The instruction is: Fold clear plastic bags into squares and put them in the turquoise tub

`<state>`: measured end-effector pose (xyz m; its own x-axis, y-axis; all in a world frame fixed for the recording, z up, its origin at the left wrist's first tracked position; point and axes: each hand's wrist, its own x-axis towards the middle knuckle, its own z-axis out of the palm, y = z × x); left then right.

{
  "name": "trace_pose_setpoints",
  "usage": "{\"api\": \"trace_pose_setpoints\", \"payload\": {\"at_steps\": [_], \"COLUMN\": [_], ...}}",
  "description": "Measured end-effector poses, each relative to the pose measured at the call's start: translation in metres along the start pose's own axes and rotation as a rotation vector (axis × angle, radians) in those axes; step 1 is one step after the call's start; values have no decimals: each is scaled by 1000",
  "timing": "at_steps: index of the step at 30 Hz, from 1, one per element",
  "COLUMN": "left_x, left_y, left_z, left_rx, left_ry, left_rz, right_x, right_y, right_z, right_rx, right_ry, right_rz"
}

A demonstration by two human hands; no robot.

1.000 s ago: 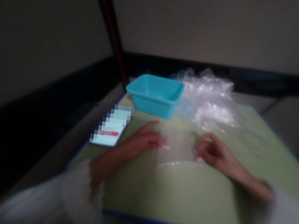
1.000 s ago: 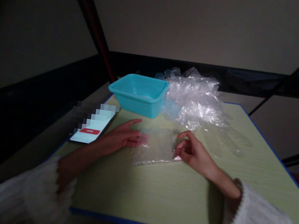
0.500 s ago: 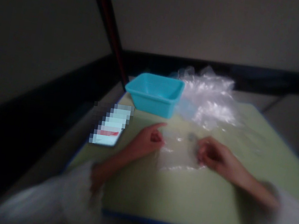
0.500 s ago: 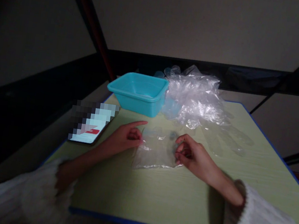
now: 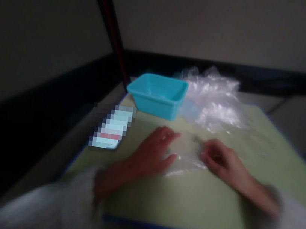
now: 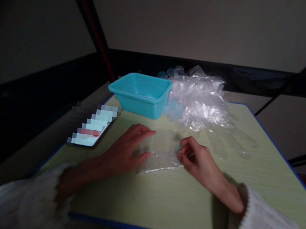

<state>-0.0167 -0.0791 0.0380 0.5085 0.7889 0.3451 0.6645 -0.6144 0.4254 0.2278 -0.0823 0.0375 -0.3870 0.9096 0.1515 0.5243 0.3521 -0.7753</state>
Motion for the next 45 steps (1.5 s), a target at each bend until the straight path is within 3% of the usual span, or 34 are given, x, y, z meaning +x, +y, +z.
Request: {"api": "trace_pose_setpoints", "payload": {"at_steps": [4, 8, 27, 33, 41, 45], "left_x": [-2, -4, -8, -8, -7, -4], "left_y": [6, 1, -2, 1, -2, -7], "left_z": [0, 4, 7, 7, 4, 0], "left_rx": [-17, -60, 58, 59, 92, 183], "left_ry": [-296, -444, -492, -498, -440, -259], "left_rz": [291, 389, 388, 377, 441, 405], "right_x": [0, 1, 1, 3, 3, 4], "right_y": [1, 3, 19, 18, 23, 24], "right_z": [-2, -4, -9, -13, -13, -16], "right_rx": [-5, -23, -173, -297, -286, -377], "right_ry": [-3, -4, -17, -94, -51, -36], "right_rz": [-26, -25, -34, -181, -231, -293]}}
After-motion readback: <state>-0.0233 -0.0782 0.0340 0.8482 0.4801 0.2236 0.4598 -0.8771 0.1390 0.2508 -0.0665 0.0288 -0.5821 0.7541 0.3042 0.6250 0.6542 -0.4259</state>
